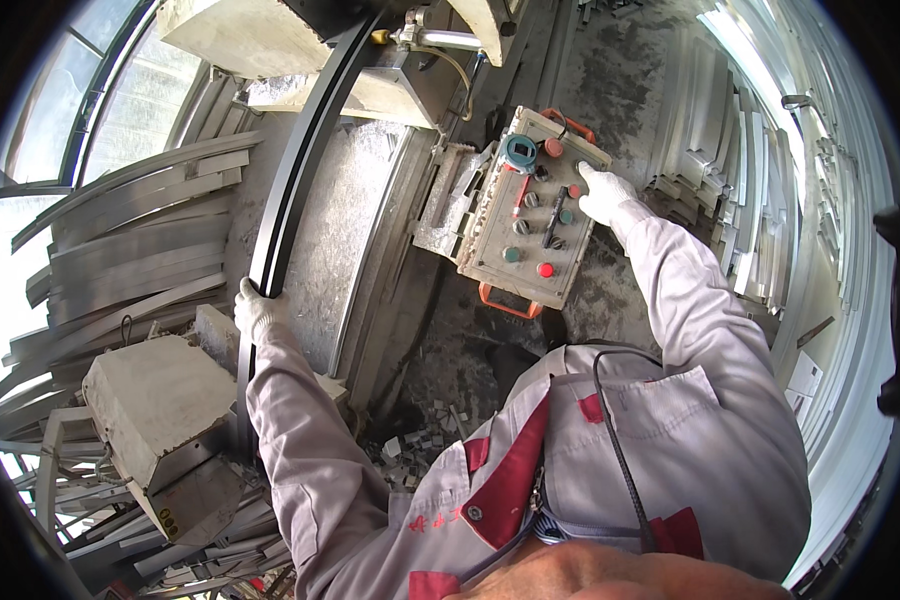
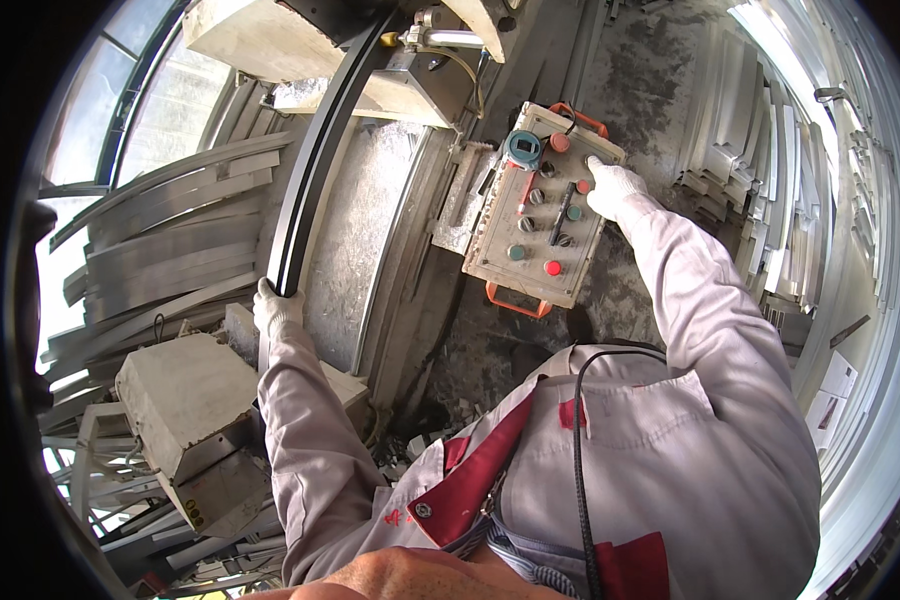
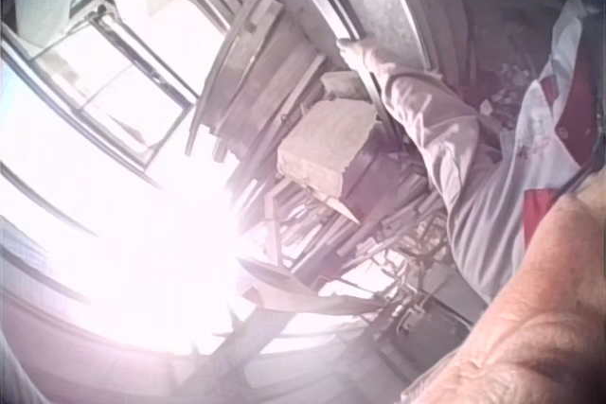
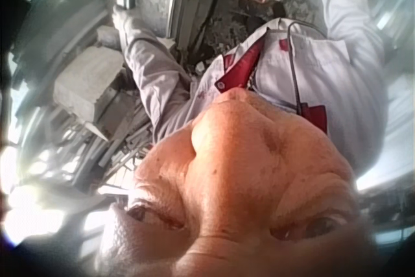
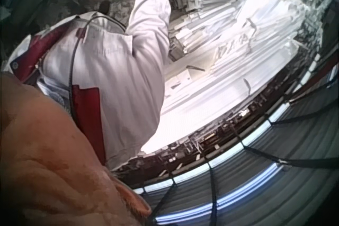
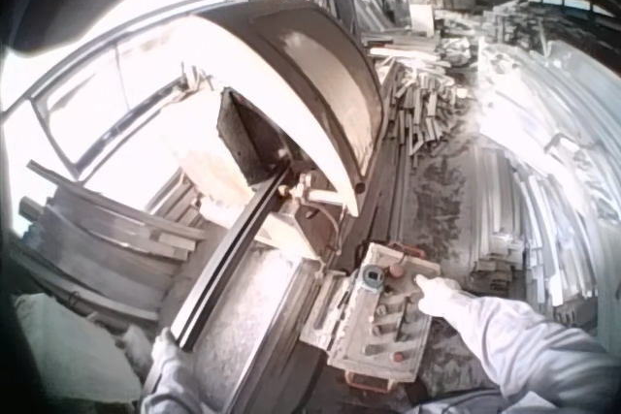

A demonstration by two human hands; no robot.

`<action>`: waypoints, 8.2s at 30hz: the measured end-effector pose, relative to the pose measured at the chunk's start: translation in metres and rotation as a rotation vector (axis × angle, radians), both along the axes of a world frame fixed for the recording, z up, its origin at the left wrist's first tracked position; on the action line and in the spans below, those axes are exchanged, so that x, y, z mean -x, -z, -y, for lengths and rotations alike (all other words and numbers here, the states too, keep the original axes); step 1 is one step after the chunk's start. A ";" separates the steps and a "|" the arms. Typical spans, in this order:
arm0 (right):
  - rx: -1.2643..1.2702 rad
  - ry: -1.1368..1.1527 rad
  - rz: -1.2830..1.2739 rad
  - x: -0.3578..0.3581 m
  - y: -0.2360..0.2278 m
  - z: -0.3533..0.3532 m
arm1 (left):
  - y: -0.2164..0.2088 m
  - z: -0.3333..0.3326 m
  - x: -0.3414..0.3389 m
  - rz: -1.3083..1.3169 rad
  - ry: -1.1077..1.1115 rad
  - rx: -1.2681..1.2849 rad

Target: The person measures a metal profile with a tape measure, then places it into a cutting machine and operates the control panel to cut it. After cutting, the person removes the cut piece and repeats the process with another profile.

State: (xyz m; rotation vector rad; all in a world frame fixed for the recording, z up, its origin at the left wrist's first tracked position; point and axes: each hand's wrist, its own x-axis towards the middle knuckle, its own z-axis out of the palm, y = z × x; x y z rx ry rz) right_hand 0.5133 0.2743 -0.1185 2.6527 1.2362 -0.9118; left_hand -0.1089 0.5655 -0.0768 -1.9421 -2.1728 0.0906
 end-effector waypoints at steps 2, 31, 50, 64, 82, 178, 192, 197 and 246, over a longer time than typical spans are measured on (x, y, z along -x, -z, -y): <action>0.002 0.017 -0.008 -0.002 0.003 0.001 | -0.001 0.000 0.000 -0.001 0.013 -0.011; -0.050 0.010 0.025 -0.006 0.026 -0.001 | -0.001 -0.002 -0.002 0.014 -0.024 0.030; 0.043 -0.029 0.074 0.009 0.024 -0.014 | -0.003 -0.001 0.000 0.005 -0.006 0.020; 0.028 -0.016 0.100 0.012 0.024 -0.014 | 0.000 -0.002 0.001 -0.010 0.004 0.007; -0.085 0.021 0.040 0.007 0.044 0.010 | -0.004 -0.001 0.000 -0.009 0.004 0.029; -0.264 0.775 -0.798 0.095 0.044 0.054 | 0.000 -0.007 0.003 -0.037 0.003 0.051; -0.364 0.831 -0.662 0.102 0.035 0.081 | -0.022 0.003 -0.014 -0.001 -0.054 0.141; -0.520 0.773 -0.587 0.118 0.019 0.079 | -0.035 0.010 -0.021 0.018 -0.031 0.149; -0.234 0.546 -1.809 0.323 -0.009 -0.366 | -0.074 0.073 0.121 0.136 0.081 0.164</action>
